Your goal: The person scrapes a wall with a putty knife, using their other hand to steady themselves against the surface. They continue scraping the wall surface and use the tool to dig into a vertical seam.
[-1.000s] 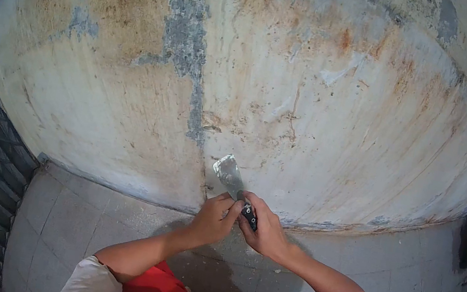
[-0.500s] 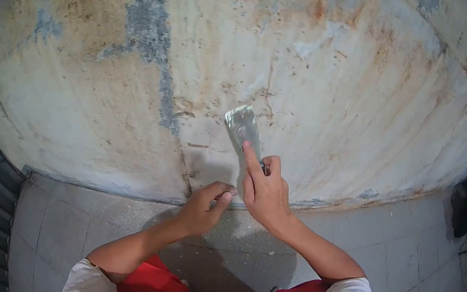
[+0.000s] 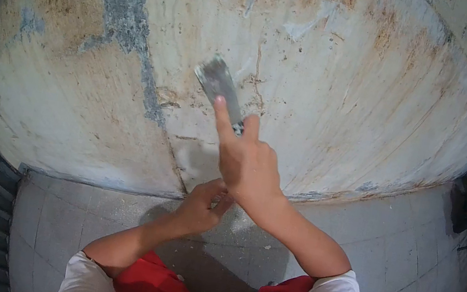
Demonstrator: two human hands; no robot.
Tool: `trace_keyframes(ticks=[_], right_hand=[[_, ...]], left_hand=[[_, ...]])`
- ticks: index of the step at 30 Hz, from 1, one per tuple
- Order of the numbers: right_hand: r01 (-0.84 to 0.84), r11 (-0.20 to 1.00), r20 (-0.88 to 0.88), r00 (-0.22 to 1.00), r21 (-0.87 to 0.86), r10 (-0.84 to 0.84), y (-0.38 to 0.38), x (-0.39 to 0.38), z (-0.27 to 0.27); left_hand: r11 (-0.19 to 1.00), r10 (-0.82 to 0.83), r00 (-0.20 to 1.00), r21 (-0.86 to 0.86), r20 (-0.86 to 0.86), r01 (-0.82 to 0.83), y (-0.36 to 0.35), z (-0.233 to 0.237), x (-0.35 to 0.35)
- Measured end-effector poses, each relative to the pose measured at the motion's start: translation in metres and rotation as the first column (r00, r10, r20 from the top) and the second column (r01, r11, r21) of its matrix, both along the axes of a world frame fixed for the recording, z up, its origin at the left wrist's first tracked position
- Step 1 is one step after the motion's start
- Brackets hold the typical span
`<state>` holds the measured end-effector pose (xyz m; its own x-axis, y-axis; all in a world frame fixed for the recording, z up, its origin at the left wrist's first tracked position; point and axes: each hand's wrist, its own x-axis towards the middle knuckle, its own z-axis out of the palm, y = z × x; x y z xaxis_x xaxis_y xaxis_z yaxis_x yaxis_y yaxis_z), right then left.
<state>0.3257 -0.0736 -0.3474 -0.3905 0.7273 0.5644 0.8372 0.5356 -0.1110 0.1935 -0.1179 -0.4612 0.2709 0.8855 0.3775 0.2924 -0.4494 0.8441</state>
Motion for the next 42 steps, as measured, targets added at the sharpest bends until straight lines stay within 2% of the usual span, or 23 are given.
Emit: trace_keyframes(ticks=[3, 4, 6, 8, 11, 12, 14, 15, 18, 21, 23, 24, 26, 27, 29, 30, 32, 33, 36, 37, 39, 41, 42], right_hand=[[0.036, 0.999, 0.039, 0.999, -0.024, -0.035, -0.002, -0.014, -0.002], [0.032, 0.999, 0.032, 0.999, -0.035, -0.031, -0.004, -0.009, -0.01], [-0.109, 0.993, 0.0, 0.994, -0.04, 0.109, -0.002, 0.01, -0.037], [-0.114, 0.993, 0.031, 0.993, -0.039, 0.115, -0.003, 0.014, -0.057], [-0.094, 0.995, 0.082, 0.992, -0.044, 0.097, -0.003, 0.007, -0.064], [-0.077, 0.996, 0.097, 0.992, -0.045, 0.081, -0.005, 0.001, -0.059], [-0.127, 0.991, 0.103, 0.986, -0.032, 0.129, -0.004, -0.015, -0.034], [-0.173, 0.985, 0.111, 0.978, -0.022, 0.174, -0.008, -0.019, -0.024], [-0.118, 0.992, 0.149, 0.981, -0.048, 0.124, -0.019, -0.025, -0.017], [-0.055, 0.997, 0.222, 0.973, -0.053, 0.065, -0.015, -0.017, -0.022], [-0.064, 0.998, 0.202, 0.977, -0.009, 0.065, -0.011, -0.043, -0.019], [-0.07, 0.997, 0.178, 0.982, 0.033, 0.064, -0.009, -0.055, -0.013], [-0.093, 0.995, 0.206, 0.975, 0.031, 0.085, -0.009, -0.066, -0.002], [-0.112, 0.993, 0.23, 0.968, 0.028, 0.102, -0.01, -0.071, 0.0], [-0.108, 0.994, 0.236, 0.966, 0.014, 0.102, -0.012, -0.043, -0.017], [-0.086, 0.996, 0.249, 0.965, 0.002, 0.083, -0.014, -0.029, -0.024], [-0.025, 1.0, 0.227, 0.974, 0.006, 0.023, -0.011, -0.012, -0.029], [-0.002, 1.0, 0.205, 0.979, 0.0, 0.002, -0.012, -0.003, -0.027], [-0.011, 1.0, 0.1, 0.995, 0.0, 0.011, -0.011, -0.019, -0.014], [0.004, 1.0, 0.096, 0.995, 0.002, -0.004, -0.01, -0.011, -0.019], [0.033, 0.998, -0.024, 0.999, -0.048, -0.035, -0.007, 0.016, -0.048], [0.049, 0.997, -0.016, 0.999, -0.064, -0.05, 0.001, 0.054, -0.096], [0.052, 0.995, -0.003, 0.999, -0.081, -0.053, 0.0, 0.06, -0.097]], left_hand=[[1.0, 0.003, 0.998, 0.005, -0.065, -0.003, 0.001, 0.001, 0.002], [0.999, 0.034, 0.999, -0.019, -0.02, -0.034, 0.001, 0.0, 0.001], [0.996, 0.084, 0.996, -0.042, 0.029, -0.083, 0.002, -0.002, -0.009], [0.947, 0.146, 0.937, -0.319, 0.316, -0.04, 0.005, -0.004, -0.019], [0.925, 0.229, 0.907, -0.368, 0.354, -0.09, 0.006, -0.005, -0.027], [0.924, 0.234, 0.905, -0.371, 0.354, -0.094, 0.005, -0.004, -0.029], [0.955, 0.196, 0.958, -0.263, 0.211, -0.138, 0.005, -0.004, -0.025], [0.954, 0.194, 0.956, -0.27, 0.22, -0.132, 0.006, -0.01, -0.021], [0.969, 0.08, 0.954, -0.246, 0.289, -0.007, 0.007, -0.02, -0.018], [0.97, 0.071, 0.977, -0.241, 0.201, -0.021, 0.008, -0.015, -0.022], [0.982, -0.066, 0.989, -0.187, -0.133, 0.04, 0.0, -0.011, -0.026], [0.982, -0.062, 0.99, -0.187, -0.13, 0.037, -0.001, -0.014, -0.023], [0.981, -0.182, 0.922, -0.122, -0.342, 0.148, -0.005, -0.017, -0.02], [0.981, -0.181, 0.919, -0.127, -0.35, 0.145, -0.01, -0.016, -0.025], [0.926, -0.366, 0.729, -0.307, -0.579, 0.221, -0.022, -0.006, -0.033], [0.92, -0.385, 0.716, -0.308, -0.583, 0.243, -0.027, 0.004, -0.037], [0.764, -0.639, 0.473, -0.574, -0.607, 0.295, -0.028, 0.022, -0.041], [0.756, -0.652, 0.452, -0.57, -0.609, 0.322, -0.026, 0.023, -0.038], [0.719, -0.693, 0.402, -0.607, -0.598, 0.338, -0.029, 0.012, -0.028], [0.753, -0.658, 0.452, -0.547, -0.603, 0.366, -0.028, 0.001, -0.028], [0.775, -0.632, 0.491, -0.493, -0.6, 0.396, -0.027, -0.003, -0.033], [0.779, -0.627, 0.48, -0.502, -0.614, 0.376, -0.026, 0.003, -0.037], [0.777, -0.629, 0.477, -0.5, -0.613, 0.382, -0.025, 0.003, -0.035]])
